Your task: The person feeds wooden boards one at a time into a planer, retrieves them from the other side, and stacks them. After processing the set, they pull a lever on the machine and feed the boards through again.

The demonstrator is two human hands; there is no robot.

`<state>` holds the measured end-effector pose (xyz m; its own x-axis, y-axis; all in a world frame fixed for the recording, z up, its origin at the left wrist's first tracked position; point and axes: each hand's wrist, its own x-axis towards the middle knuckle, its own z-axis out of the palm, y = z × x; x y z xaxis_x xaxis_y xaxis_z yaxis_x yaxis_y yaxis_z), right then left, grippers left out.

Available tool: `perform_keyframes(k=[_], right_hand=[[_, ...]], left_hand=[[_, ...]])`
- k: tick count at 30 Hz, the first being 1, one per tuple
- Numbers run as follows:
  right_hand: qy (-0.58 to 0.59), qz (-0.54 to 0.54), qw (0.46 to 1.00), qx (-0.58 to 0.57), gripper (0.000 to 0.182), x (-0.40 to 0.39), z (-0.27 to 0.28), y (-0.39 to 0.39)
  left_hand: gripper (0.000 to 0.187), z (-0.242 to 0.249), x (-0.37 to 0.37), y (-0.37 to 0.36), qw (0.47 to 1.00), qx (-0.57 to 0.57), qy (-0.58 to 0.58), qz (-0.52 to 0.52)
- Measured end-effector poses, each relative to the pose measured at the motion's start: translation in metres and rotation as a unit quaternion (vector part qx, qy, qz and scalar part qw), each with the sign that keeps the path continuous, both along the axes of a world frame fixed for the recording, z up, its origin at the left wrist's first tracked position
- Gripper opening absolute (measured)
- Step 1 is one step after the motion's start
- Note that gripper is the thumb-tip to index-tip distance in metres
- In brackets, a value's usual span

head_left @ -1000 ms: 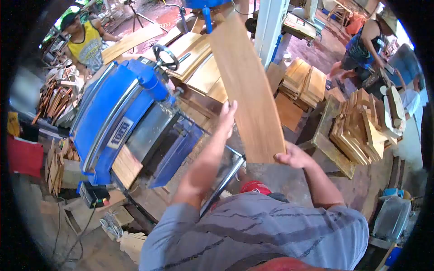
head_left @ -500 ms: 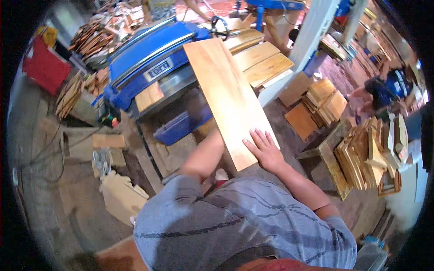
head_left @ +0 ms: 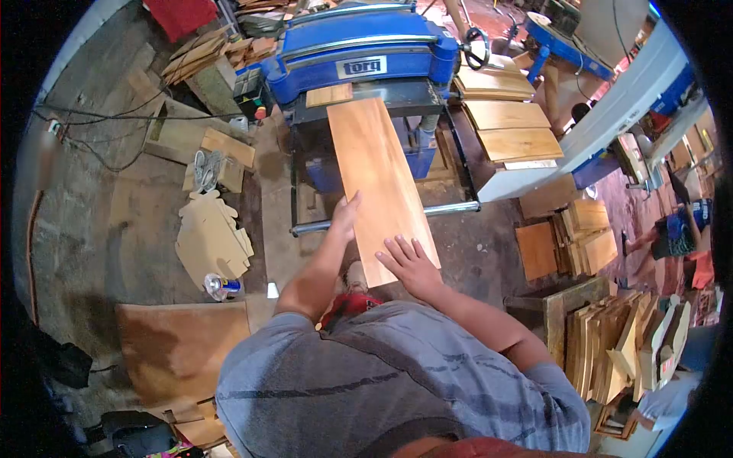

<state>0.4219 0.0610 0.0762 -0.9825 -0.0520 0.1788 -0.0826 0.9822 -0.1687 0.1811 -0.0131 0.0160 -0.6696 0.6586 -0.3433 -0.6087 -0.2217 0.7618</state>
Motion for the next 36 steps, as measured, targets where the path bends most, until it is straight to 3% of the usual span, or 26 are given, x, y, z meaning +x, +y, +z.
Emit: perform_keyframes(k=[5,12,23,26,32,36], right_hand=[[-0.008,0.031,0.999,0.017,0.059,-0.087,-0.013,-0.024],[-0.073,0.009,0.997,0.028,0.065,-0.172,-0.026,-0.051],[-0.073,-0.031,0.997,0.024,0.053,-0.228,-0.044,-0.041],[-0.106,-0.037,0.994,0.005,0.056,-0.235,-0.043,-0.034],[-0.208,-0.006,0.978,-0.017,0.064,-0.258,-0.018,-0.010],[-0.238,-0.001,0.971,-0.020,0.072,-0.274,-0.009,0.000]], left_hand=[[0.038,-0.014,-0.085,-0.030,0.999,-0.049,0.018,0.004],[0.037,-0.030,-0.160,-0.046,0.990,-0.100,0.006,-0.101],[0.046,-0.064,-0.142,-0.065,0.977,-0.177,0.117,-0.007],[0.042,-0.060,-0.147,-0.058,0.966,-0.228,0.124,-0.015],[0.042,-0.075,-0.161,-0.045,0.972,-0.189,0.140,0.017],[0.044,-0.069,-0.173,-0.040,0.961,-0.223,0.161,-0.005]])
